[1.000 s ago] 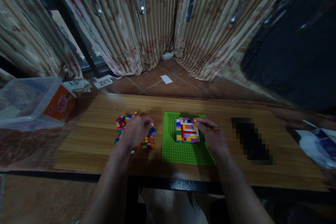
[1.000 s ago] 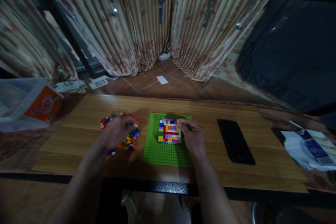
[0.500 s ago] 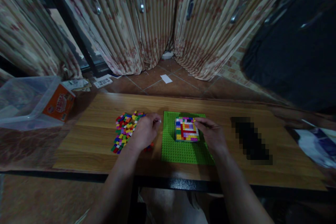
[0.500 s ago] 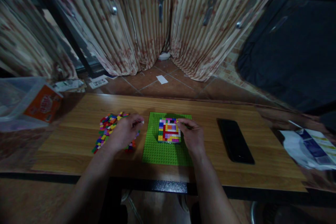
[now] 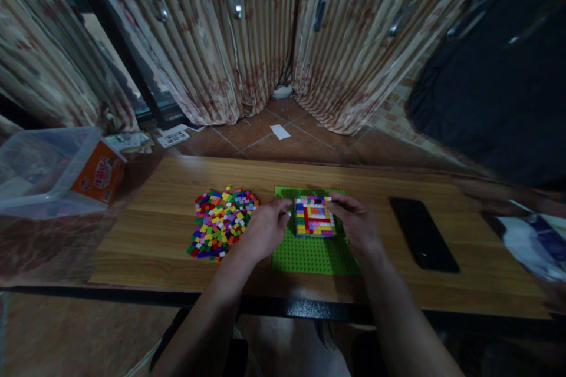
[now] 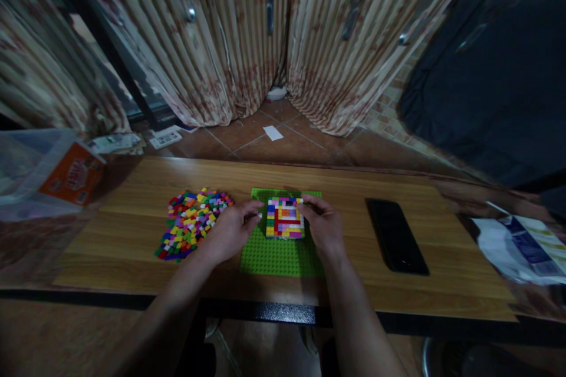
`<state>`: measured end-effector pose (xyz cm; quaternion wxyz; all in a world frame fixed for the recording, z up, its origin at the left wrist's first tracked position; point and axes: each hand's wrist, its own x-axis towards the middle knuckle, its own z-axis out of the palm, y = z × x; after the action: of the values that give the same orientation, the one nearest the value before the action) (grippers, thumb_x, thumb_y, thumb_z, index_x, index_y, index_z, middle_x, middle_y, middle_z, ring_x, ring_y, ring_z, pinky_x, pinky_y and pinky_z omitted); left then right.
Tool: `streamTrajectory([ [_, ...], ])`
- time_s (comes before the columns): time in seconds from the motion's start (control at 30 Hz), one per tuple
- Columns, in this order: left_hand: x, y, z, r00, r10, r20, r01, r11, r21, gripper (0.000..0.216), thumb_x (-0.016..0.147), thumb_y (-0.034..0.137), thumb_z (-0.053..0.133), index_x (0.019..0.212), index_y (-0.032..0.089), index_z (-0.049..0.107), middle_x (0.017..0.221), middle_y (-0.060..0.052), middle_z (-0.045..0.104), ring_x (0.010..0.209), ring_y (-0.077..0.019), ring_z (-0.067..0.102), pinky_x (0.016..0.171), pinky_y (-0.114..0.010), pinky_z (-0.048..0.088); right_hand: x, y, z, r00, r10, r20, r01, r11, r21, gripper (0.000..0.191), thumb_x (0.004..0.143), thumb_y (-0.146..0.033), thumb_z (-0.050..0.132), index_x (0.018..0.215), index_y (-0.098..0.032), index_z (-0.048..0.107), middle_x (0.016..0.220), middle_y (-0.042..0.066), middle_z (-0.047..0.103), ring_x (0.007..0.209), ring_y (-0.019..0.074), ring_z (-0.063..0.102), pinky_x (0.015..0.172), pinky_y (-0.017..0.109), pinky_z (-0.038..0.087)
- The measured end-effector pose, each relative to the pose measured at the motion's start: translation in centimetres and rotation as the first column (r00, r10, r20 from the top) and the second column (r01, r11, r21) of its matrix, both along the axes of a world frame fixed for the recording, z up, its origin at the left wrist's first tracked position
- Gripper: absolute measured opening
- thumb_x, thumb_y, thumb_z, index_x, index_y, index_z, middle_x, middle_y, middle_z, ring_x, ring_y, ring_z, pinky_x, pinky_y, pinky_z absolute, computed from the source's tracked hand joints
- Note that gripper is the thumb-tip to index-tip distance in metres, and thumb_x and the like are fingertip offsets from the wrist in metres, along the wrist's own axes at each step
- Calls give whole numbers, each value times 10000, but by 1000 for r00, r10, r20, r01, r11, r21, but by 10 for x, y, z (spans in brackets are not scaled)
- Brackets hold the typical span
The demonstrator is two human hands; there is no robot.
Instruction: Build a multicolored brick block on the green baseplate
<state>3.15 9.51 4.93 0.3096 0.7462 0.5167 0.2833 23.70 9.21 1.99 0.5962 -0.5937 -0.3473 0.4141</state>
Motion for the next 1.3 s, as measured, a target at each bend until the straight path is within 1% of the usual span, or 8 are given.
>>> streamTrajectory([
  [0.2,5,-3,0,999,-17,-48,17,1000,-1,367,832,86,535,1160,176,674,919,-52,750,840,-174,703,822,-290,557,1,0,4,999,22,-36,-23,999,-28,330,553,-416,829,821,-233,769,810,22,767,756,201,685,755,382,550],
  [0.4,5,-3,-1,998,-31,-54,32,999,15,390,837,88,527,1179,202,674,877,-29,746,826,-171,695,817,-283,554,0,2,1,1000,0,10,0,999,-46,338,548,-431,829,808,-225,763,815,27,767,766,211,689,738,385,555],
  [0.63,7,-4,-1,998,-36,-60,38,999,32,383,849,100,525,1191,193,671,939,-52,746,855,-186,691,867,-315,548,-1,2,0,997,13,73,-11,999,-31,354,583,-477,803,822,-220,758,818,38,765,758,217,686,705,381,557],
  [0.8,9,-6,0,998,-45,-49,45,999,15,377,856,93,508,1187,176,670,933,-59,745,864,-192,690,888,-325,542,-2,1,3,999,-9,41,11,999,-51,334,557,-444,816,794,-216,759,801,29,764,736,207,682,706,376,561],
  [0.9,10,-7,-1,997,-48,-59,49,999,19,386,860,92,500,1200,176,662,943,-62,744,863,-193,690,881,-328,545,-3,2,4,998,-1,67,4,999,-44,336,560,-454,814,788,-213,759,805,35,766,740,213,686,707,384,564],
  [1.1,11,-8,-1,994,-32,-105,38,998,53,393,866,108,505,1224,174,652,1029,-86,740,896,-208,693,894,-344,550,-3,3,5,1000,-21,18,22,997,-70,327,521,-419,841,759,-209,760,754,24,762,700,204,682,691,367,555],
  [1.2,10,-7,0,995,-32,-98,36,999,34,400,862,103,515,1236,161,645,1010,-83,745,898,-207,696,913,-351,548,-3,3,5,1000,-18,-6,18,996,-84,333,517,-413,843,763,-206,757,742,18,759,679,193,673,693,359,542],
  [1.3,8,-6,1,998,-31,-61,32,999,16,391,850,92,533,1211,170,659,981,-66,751,895,-199,701,913,-341,551,-4,2,3,1000,-24,-10,24,998,-66,343,522,-425,838,772,-205,757,762,19,762,687,183,668,701,346,534],
])
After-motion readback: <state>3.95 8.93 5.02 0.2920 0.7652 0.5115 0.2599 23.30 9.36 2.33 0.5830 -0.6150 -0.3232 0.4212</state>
